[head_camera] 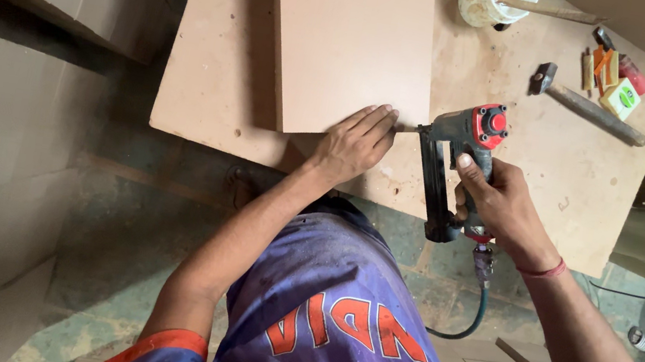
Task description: The person assembles a rectangular wooden box by applying glue to the edges of a pre-assembled frame and attaching a flat wooden panel using a pneumatic nail gun. The process is repeated for multiple boxes.
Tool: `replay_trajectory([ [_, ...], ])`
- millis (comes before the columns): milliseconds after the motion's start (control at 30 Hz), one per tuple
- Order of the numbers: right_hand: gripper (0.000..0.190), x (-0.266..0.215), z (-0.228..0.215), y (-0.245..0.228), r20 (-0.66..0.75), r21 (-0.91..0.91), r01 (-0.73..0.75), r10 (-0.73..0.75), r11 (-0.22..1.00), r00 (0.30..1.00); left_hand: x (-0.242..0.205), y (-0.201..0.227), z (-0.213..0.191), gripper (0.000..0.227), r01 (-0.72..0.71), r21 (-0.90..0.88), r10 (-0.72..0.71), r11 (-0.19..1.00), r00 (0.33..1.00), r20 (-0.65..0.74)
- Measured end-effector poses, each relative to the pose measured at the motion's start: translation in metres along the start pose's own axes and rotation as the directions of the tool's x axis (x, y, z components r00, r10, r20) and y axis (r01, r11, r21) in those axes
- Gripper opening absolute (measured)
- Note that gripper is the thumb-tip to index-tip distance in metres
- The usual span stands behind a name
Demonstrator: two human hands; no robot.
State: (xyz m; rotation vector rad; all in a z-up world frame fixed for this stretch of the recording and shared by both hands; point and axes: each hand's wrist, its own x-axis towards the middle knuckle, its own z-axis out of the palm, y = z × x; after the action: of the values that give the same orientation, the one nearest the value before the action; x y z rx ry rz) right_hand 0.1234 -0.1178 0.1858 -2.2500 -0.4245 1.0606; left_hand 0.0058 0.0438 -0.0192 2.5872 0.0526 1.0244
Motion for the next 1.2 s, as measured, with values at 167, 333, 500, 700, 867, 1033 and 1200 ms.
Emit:
replay_trajectory([
  [167,0.042,0.0,-0.002,-0.001,0.002,-0.026,-0.011,0.011,1.0,1.0,-0.002,0.0,0.005,0.019,0.001,0.016,-0.001,1.0,1.0,-0.001],
  [333,0.041,-0.004,0.001,-0.006,-0.019,0.015,-0.032,0.032,0.999,0.999,-0.008,0.001,0.009,0.019,0.0,0.045,-0.001,0.999,1.0,0.008],
  [500,0.039,-0.007,0.015,-0.012,0.045,-0.002,0.021,-0.021,1.0,0.999,-0.025,-0.017,-0.011,0.014,-0.01,0.149,0.017,0.989,0.999,-0.044],
  [700,0.04,-0.002,0.036,-0.02,0.098,-0.055,0.03,-0.025,0.998,0.995,-0.05,-0.041,-0.069,0.013,-0.027,0.097,0.035,0.995,0.996,-0.086],
  [867,0.043,-0.001,0.042,-0.022,0.102,-0.07,0.054,-0.046,0.996,0.994,-0.044,-0.038,-0.083,0.01,-0.032,0.106,0.044,0.994,0.993,-0.11],
  [1033,0.044,-0.003,0.042,-0.022,0.088,-0.088,0.05,-0.042,0.995,0.995,-0.046,-0.038,-0.081,0.009,-0.026,0.099,0.038,0.995,0.993,-0.112],
  [1200,0.043,-0.004,0.043,-0.023,0.071,-0.06,0.019,-0.015,0.998,0.997,-0.048,-0.039,-0.076,0.01,-0.021,0.092,0.031,0.996,0.994,-0.107],
])
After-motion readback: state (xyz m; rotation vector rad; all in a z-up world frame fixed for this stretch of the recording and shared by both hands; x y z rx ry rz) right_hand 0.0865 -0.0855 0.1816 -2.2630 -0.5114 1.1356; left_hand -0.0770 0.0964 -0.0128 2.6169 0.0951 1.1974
